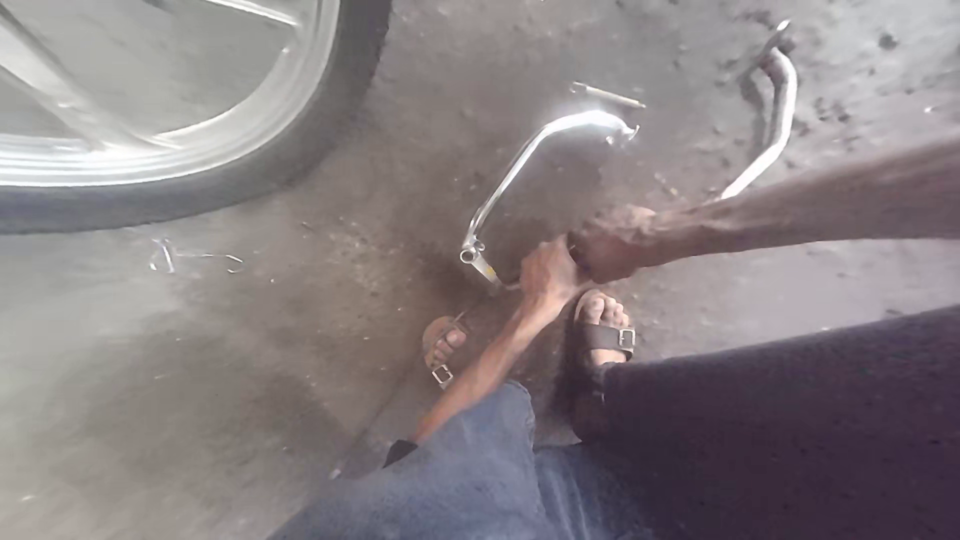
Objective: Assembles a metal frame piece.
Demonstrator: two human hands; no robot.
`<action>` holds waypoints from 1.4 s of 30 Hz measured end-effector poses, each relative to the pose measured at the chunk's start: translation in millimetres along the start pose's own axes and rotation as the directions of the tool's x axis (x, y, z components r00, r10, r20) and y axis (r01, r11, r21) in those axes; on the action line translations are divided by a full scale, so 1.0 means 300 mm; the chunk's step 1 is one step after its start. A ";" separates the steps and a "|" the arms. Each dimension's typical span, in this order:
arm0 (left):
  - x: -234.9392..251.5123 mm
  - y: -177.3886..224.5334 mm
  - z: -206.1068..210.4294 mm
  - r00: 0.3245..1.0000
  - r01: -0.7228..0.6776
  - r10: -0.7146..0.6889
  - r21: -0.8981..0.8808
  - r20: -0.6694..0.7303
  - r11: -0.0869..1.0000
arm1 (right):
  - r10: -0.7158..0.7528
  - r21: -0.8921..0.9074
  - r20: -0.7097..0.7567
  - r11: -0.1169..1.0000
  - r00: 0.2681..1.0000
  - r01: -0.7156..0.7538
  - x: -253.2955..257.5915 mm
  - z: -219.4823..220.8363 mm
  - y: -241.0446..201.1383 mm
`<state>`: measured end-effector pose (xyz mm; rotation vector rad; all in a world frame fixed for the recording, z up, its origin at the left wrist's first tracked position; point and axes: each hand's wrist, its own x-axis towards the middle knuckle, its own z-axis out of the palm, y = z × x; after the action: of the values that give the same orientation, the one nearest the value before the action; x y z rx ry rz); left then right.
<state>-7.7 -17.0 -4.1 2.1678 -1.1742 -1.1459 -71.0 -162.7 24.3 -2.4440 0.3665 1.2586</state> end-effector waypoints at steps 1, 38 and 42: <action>0.000 0.001 0.001 1.000 -0.007 0.007 0.009 -0.006 1.000 | -0.008 -0.016 -0.015 1.000 1.000 0.008 -0.004 0.005 0.000; -0.134 -0.424 -0.167 0.988 0.137 -0.108 -0.316 0.106 0.939 | 0.069 -0.043 0.254 0.997 0.965 -0.060 -0.068 -0.124 -0.027; -0.124 -0.400 -0.196 0.948 0.316 -0.252 -0.467 0.196 0.826 | 0.020 -0.028 0.297 1.000 0.955 -0.012 -0.072 -0.165 -0.047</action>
<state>87.5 79.3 -34.1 1.9195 -0.5137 -1.5334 -42.0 -170.1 71.4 -2.2273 0.2874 1.6186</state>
